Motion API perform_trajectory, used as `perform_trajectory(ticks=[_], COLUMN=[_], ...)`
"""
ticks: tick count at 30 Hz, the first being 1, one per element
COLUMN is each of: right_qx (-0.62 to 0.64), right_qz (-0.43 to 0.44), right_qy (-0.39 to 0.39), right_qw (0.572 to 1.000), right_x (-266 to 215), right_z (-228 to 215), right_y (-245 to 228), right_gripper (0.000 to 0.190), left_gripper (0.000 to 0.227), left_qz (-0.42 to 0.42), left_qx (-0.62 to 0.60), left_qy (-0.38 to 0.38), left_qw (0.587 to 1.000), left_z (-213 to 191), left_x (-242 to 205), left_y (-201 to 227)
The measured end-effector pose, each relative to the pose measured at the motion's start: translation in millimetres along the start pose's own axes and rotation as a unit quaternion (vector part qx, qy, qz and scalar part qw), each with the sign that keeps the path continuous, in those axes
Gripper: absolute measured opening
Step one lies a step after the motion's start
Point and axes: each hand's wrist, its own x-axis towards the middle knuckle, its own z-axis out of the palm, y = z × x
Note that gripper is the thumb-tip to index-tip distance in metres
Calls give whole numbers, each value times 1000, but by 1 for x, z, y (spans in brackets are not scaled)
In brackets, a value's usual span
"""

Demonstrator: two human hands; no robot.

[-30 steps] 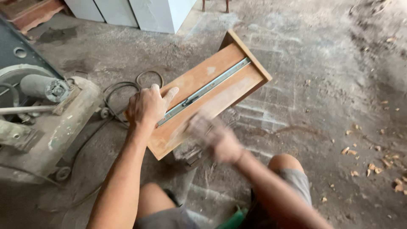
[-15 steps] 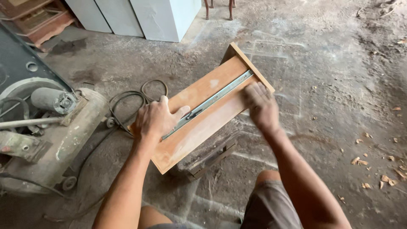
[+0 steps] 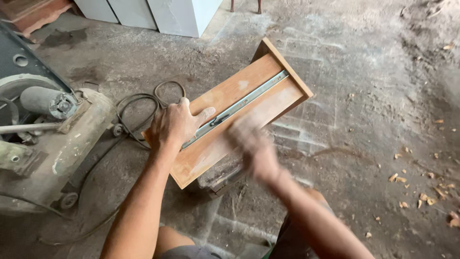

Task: The person sands the surfaces and edges of a wooden drawer by hand using a piece of sandpaper, and then uses a pencil to mark a line along a metal drawer slide attached to the side.

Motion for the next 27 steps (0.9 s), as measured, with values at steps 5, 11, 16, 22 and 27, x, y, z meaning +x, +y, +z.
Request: perform_trajectory(ticks=[5,11,16,22,27], right_qx=[-314,-325,-129,-293,-63], right_qz=[57,-312,211,-232,193], right_qy=[-121,-81,-35,-57,-141], right_qw=[940,889,968,926,969], right_x=[54,-17,40,46,24], right_z=[-73,-13,-72,-91,-73], right_y=[60,-9,-2,-6,-21], right_gripper=[47,50,40,28,35], left_gripper=[83,82,80,79,79], left_qz=[-3,-8,28,32,26], left_qx=[-4,-6,3,13,1], left_qy=[7,7,20,33,18], left_qw=[1000,1000,999,999,1000], left_z=[9,8,13,16,11], left_x=[4,4,-1,8,7], left_y=[-9,-6,-7,-9,-10])
